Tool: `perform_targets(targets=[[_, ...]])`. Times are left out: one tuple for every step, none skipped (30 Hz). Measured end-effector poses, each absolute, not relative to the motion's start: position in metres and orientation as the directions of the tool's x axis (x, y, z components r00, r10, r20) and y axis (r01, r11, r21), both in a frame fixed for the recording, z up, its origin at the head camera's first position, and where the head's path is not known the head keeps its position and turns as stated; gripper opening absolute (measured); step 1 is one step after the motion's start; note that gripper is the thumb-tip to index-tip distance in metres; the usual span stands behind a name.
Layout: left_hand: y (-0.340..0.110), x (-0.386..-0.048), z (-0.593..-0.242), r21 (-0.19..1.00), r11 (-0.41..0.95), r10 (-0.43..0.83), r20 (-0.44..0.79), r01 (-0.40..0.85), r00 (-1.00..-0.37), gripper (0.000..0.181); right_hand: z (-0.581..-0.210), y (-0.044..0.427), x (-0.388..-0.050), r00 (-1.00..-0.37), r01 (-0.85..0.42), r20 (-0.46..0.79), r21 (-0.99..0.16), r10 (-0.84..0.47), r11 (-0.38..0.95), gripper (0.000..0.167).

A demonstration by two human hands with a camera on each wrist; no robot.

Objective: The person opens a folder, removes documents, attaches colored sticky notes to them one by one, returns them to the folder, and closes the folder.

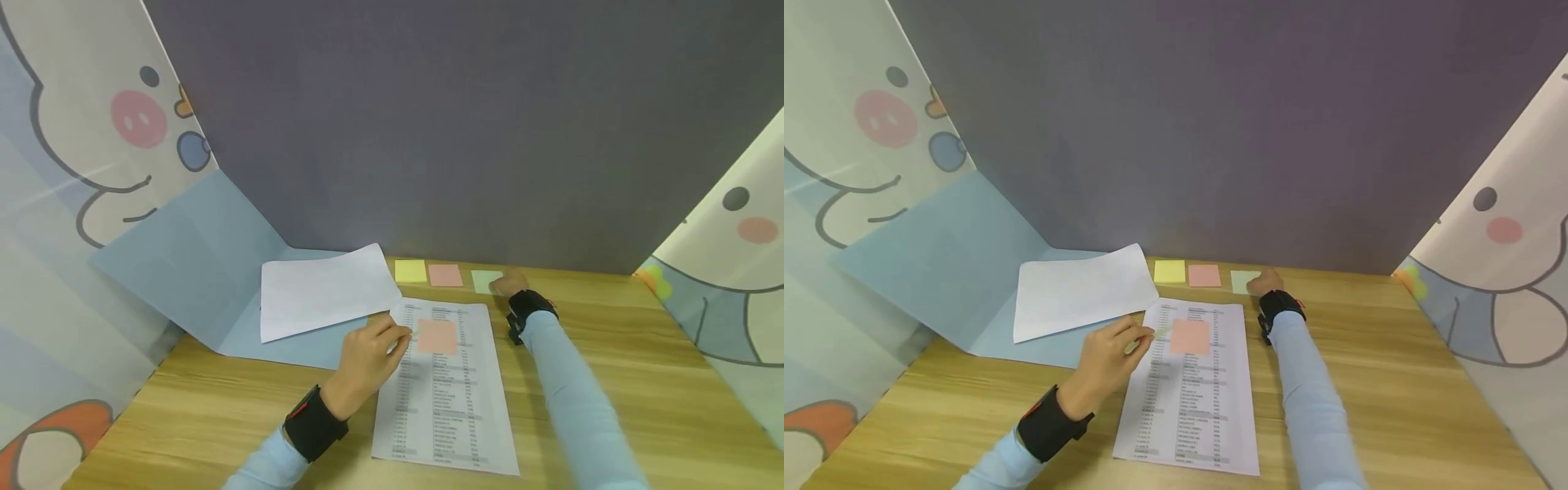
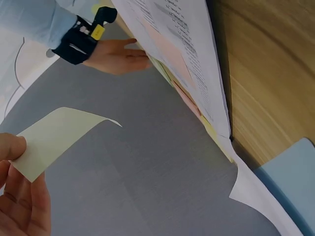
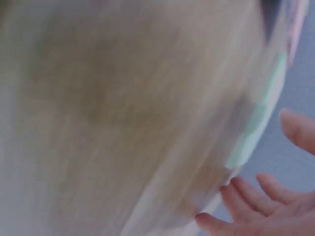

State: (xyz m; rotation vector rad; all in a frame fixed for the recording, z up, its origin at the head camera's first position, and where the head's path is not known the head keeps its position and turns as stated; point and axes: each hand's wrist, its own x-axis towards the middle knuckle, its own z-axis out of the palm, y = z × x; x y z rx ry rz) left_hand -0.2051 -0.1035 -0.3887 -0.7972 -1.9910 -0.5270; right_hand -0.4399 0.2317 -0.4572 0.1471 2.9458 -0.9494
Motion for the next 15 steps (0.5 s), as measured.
perform_targets(targets=[[-0.104, -0.205, -0.388, 0.041, 0.706, 0.334, 0.861, 0.707, -0.383, 0.008, -0.455, 0.232, -0.435, -0.996, 0.086, -0.074, -0.612, 0.051, 0.786, 0.075], [-0.104, -0.205, -0.388, 0.027, 0.712, 0.34, 0.861, 0.701, -0.378, 0.008, -0.451, 0.232, -0.427, -0.997, 0.058, -0.07, -0.64, 0.017, 0.766, 0.078], [-0.105, -0.205, -0.388, 0.011, 0.718, 0.347, 0.861, 0.696, -0.371, 0.009, -0.445, 0.228, -0.416, -0.998, 0.034, -0.066, -0.669, -0.013, 0.743, 0.077], [-0.105, -0.206, -0.387, -0.003, 0.721, 0.352, 0.863, 0.693, -0.363, 0.009, -0.435, 0.224, -0.405, -0.997, 0.01, -0.06, -0.687, -0.043, 0.727, 0.075], [-0.105, -0.207, -0.386, -0.019, 0.725, 0.359, 0.863, 0.689, -0.354, 0.009, -0.419, 0.215, -0.389, -0.993, 0.022, -0.097, -0.706, -0.066, 0.708, 0.073], [-0.106, -0.208, -0.385, -0.039, 0.726, 0.368, 0.865, 0.687, -0.34, 0.01, -0.403, 0.206, -0.372, -0.986, 0.024, -0.128, -0.733, -0.104, 0.68, 0.07], [-0.106, -0.209, -0.384, -0.065, 0.727, 0.381, 0.866, 0.683, -0.324, 0.011, -0.394, 0.198, -0.357, -0.984, 0.004, -0.119, -0.752, -0.129, 0.66, 0.067], [-0.107, -0.21, -0.384, -0.09, 0.726, 0.398, 0.864, 0.682, -0.309, 0.012, -0.389, 0.191, -0.344, -0.983, -0.017, -0.104, -0.771, -0.153, 0.637, 0.064], [-0.108, -0.211, -0.384, -0.122, 0.717, 0.421, 0.861, 0.686, -0.287, 0.012, -0.385, 0.184, -0.331, -0.982, -0.03, -0.092, -0.79, -0.167, 0.612, 0.06], [-0.109, -0.21, -0.383, -0.166, 0.712, 0.453, 0.851, 0.682, -0.266, 0.012, -0.382, 0.176, -0.316, -0.979, -0.038, -0.088, -0.812, -0.186, 0.582, 0.057], [-0.109, -0.21, -0.383, -0.219, 0.705, 0.493, 0.835, 0.674, -0.244, 0.012, -0.38, 0.168, -0.301, -0.971, -0.049, -0.085, -0.842, -0.222, 0.537, 0.055], [-0.11, -0.209, -0.383, -0.282, 0.694, 0.539, 0.814, 0.663, -0.217, 0.012, -0.378, 0.159, -0.286, -0.964, -0.042, -0.092, -0.874, -0.249, 0.484, 0.052], [-0.111, -0.208, -0.383, -0.339, 0.678, 0.585, 0.786, 0.652, -0.199, 0.013, -0.376, 0.151, -0.272, -0.954, -0.021, -0.108, -0.906, -0.279, 0.423, 0.05], [-0.112, -0.207, -0.383, -0.397, 0.658, 0.63, 0.755, 0.64, -0.18, 0.016, -0.374, 0.144, -0.259, -0.94, 0.001, -0.122, -0.934, -0.318, 0.357, 0.049], [-0.112, -0.206, -0.383, -0.451, 0.636, 0.671, 0.724, 0.626, -0.16, 0.02, -0.372, 0.137, -0.248, -0.924, 0.035, -0.144, -0.954, -0.353, 0.298, 0.048]])
